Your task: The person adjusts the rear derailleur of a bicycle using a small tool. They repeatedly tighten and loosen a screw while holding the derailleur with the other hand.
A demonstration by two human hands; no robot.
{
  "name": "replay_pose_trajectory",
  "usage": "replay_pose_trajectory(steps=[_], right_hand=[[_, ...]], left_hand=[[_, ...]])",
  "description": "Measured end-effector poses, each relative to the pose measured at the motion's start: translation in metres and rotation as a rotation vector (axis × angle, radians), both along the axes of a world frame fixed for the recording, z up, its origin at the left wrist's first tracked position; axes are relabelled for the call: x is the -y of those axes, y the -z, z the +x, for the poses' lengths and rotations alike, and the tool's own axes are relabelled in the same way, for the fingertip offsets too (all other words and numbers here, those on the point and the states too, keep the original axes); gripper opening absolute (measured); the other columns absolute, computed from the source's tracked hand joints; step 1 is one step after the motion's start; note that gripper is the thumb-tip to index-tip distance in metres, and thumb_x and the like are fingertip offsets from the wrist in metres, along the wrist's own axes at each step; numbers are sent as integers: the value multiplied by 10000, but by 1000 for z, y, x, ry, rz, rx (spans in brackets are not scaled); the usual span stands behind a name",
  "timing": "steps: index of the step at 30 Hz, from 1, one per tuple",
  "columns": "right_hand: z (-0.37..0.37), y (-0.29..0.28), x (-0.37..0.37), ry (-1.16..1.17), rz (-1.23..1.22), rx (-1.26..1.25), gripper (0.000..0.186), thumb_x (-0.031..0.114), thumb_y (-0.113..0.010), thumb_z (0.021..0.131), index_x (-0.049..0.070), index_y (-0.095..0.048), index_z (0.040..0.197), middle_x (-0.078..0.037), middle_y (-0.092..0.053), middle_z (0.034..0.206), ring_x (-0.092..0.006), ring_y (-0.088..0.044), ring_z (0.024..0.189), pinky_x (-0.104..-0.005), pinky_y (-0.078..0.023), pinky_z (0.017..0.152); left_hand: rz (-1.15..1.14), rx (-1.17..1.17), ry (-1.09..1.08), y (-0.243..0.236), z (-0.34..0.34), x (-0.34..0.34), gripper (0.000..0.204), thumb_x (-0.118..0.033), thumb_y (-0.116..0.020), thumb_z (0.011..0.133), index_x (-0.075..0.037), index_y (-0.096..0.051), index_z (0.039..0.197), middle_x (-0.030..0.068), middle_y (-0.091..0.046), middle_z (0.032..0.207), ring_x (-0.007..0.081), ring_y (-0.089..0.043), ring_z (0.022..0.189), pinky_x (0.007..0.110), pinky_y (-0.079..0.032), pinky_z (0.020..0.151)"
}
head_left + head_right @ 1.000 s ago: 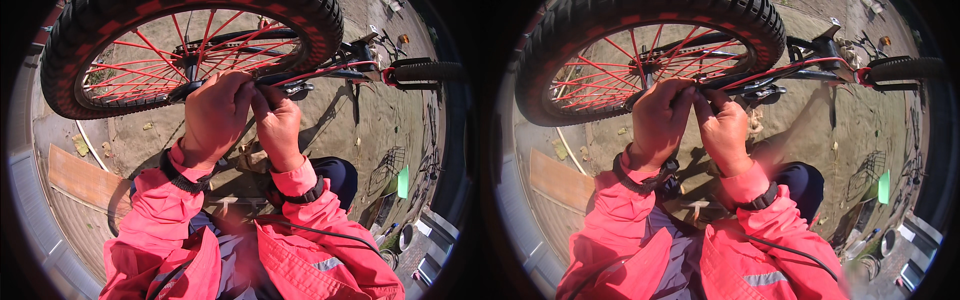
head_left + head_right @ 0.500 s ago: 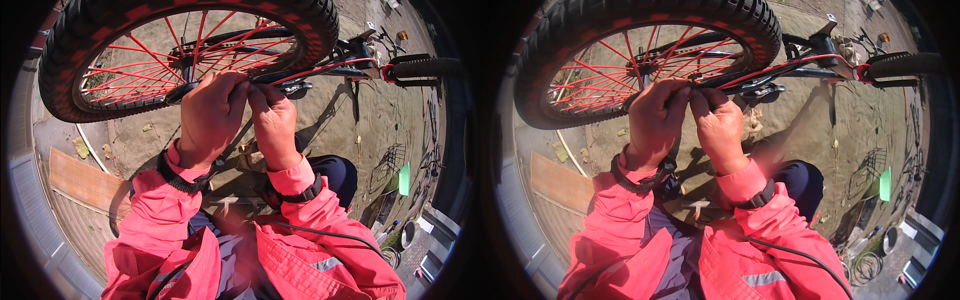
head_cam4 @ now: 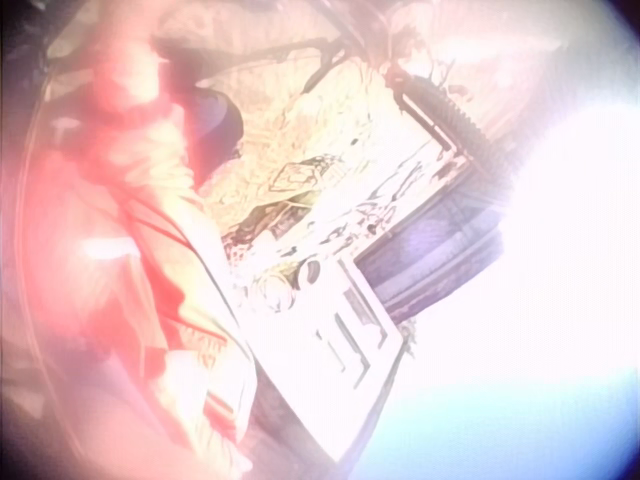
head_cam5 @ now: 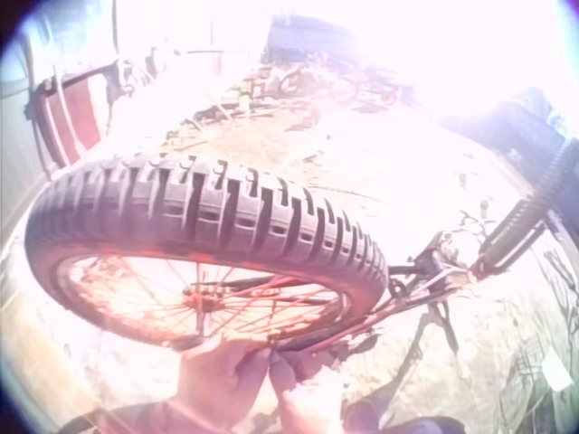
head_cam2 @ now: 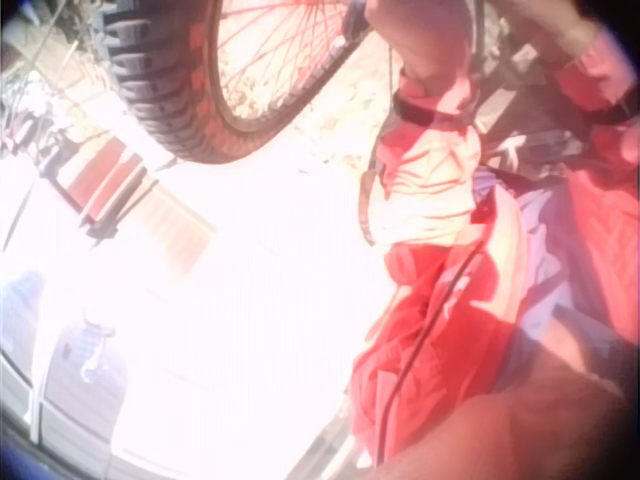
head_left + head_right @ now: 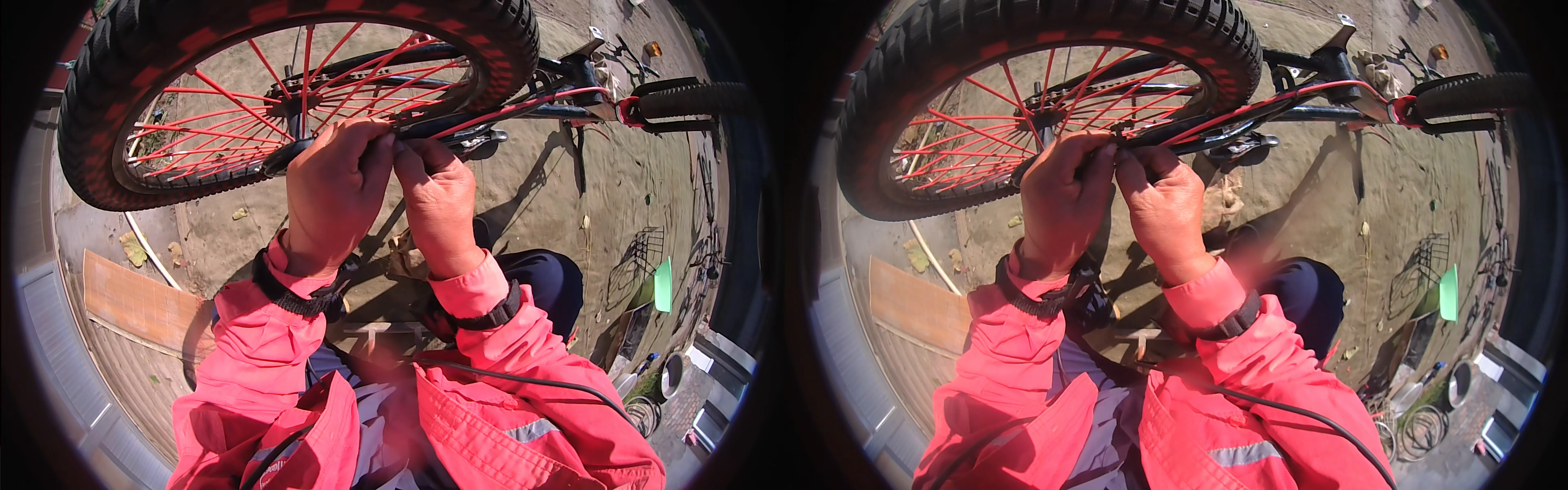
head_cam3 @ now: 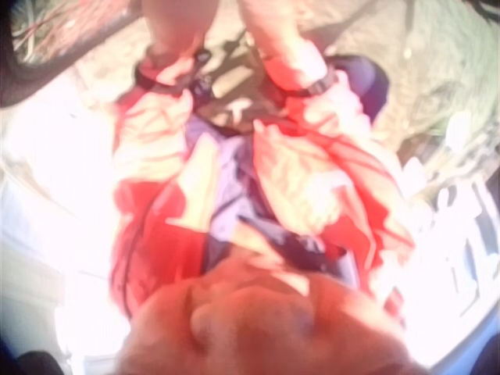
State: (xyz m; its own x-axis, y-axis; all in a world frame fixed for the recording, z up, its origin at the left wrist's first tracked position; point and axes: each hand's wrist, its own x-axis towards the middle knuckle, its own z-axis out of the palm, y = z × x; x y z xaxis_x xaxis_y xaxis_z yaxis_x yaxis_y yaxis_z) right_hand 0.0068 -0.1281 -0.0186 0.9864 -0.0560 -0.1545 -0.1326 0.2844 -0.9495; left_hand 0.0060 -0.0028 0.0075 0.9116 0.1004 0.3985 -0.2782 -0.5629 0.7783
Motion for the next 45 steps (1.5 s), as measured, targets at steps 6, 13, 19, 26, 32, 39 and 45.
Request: replay_pose_trajectory(steps=[6,13,19,26,32,39,45], right_hand=[[0,1,3,-15,-79,4,94,87,-722,982,1,-733,945,49,-655,788,-25,-525,725,-230,-451,639],[-2,2,8,-36,-113,28,56,54,-716,954,3,-733,941,63,-627,788,-22,-492,722,-228,-425,635],[-2,3,7,-33,-146,38,61,65,-726,975,8,-738,960,83,-598,787,-14,-458,715,-216,-378,621],[-1,1,7,-46,-84,14,82,66,-724,973,-12,-737,993,46,-661,814,-25,-516,745,-227,-454,657],[3,2,7,-62,-116,51,117,90,-723,993,-26,-737,1007,34,-685,820,-24,-529,748,-228,-459,654],[8,4,8,-75,-221,147,143,114,-736,994,-23,-740,1031,-25,-705,763,-59,-562,670,-259,-468,620],[7,2,15,-21,-630,346,105,73,-783,961,13,-747,1039,7,-672,772,-25,-514,676,-234,-432,582]], left_hand=[[-28,18,-1,1,2,1,114,-33,-728,936,-25,-726,1049,145,-719,910,327,-709,770,358,-555,669],[-92,-15,-43,-5,-1,0,113,-18,-740,950,-6,-726,1062,122,-709,846,189,-687,691,299,-530,641],[-162,33,-124,-10,-7,-6,114,-29,-756,948,-19,-715,1053,121,-707,829,175,-679,634,297,-517,602],[-132,46,-113,-3,-1,-7,97,-21,-746,947,-15,-712,1038,139,-735,904,243,-732,721,325,-558,654],[-60,63,-93,-2,2,-3,83,-31,-724,950,-14,-702,1029,149,-725,933,337,-730,809,343,-569,697],[3,23,-54,-1,5,-2,131,-19,-698,987,16,-724,1111,115,-753,958,126,-705,810,275,-554,732],[5,5,-46,-3,8,0,122,-15,-675,993,22,-715,1102,122,-748,953,150,-706,806,286,-552,744]])
